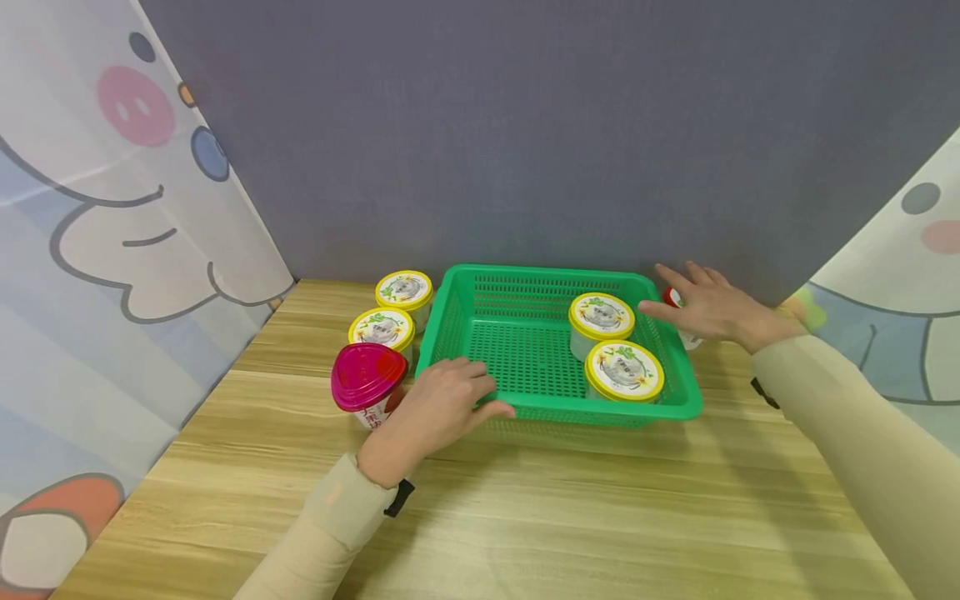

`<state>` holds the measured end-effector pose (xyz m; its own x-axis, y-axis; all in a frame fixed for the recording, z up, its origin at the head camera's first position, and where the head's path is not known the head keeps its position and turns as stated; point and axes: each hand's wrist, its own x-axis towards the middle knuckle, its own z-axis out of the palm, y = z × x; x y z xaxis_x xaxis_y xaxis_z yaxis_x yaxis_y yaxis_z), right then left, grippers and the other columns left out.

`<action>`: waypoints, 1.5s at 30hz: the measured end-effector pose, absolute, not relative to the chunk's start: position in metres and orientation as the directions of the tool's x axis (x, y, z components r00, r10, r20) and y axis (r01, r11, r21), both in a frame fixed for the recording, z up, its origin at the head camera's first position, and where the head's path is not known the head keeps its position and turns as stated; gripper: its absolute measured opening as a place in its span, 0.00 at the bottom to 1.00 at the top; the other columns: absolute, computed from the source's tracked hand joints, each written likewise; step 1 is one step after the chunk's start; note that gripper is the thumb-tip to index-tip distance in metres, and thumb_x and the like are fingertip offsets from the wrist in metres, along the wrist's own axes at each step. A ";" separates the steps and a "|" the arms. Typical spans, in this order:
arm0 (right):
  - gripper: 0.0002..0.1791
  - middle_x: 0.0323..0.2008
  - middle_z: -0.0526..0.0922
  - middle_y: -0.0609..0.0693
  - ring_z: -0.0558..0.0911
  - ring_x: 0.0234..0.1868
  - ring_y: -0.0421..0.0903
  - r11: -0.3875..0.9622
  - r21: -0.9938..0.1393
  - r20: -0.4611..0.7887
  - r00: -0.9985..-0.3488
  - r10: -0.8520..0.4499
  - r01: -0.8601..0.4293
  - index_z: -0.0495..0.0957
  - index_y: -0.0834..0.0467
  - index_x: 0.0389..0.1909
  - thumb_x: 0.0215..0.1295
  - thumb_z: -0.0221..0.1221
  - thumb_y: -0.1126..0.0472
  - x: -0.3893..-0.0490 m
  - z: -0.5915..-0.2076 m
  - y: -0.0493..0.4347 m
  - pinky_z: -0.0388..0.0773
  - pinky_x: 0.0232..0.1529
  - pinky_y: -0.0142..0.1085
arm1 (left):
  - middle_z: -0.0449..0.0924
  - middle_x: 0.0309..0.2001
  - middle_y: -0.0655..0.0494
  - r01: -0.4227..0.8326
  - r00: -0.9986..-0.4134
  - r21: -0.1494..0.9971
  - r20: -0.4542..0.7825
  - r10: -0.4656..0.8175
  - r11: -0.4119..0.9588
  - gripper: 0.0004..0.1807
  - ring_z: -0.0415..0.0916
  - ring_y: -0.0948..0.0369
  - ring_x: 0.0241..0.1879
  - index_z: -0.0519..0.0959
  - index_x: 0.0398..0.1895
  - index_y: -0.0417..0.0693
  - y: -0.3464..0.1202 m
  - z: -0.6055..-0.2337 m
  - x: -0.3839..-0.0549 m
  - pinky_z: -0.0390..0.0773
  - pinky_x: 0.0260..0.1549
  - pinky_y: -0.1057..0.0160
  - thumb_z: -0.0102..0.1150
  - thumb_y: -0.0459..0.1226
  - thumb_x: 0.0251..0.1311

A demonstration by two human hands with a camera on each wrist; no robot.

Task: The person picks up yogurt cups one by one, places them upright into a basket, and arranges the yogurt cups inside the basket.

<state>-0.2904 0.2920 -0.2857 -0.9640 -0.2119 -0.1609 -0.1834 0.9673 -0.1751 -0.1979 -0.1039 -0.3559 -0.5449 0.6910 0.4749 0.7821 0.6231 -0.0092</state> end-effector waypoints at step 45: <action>0.47 0.70 0.38 0.86 0.42 0.68 0.88 0.972 -0.206 -0.205 -0.966 -0.155 -0.112 0.45 0.69 0.77 0.76 0.44 0.37 -0.329 -0.317 0.337 0.45 0.62 0.78 | 0.64 0.21 0.64 0.778 -0.536 -0.035 0.484 0.692 0.627 0.23 0.63 0.64 0.23 0.74 0.18 0.53 -0.103 -0.358 -0.199 0.68 0.27 0.67 0.67 0.56 0.61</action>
<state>-0.3291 0.3374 -0.3174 -0.9665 -0.1552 -0.2047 -0.1125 0.9721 -0.2057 -0.1986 -0.1025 -0.3583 -0.5361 0.6920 0.4835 0.7782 0.6270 -0.0346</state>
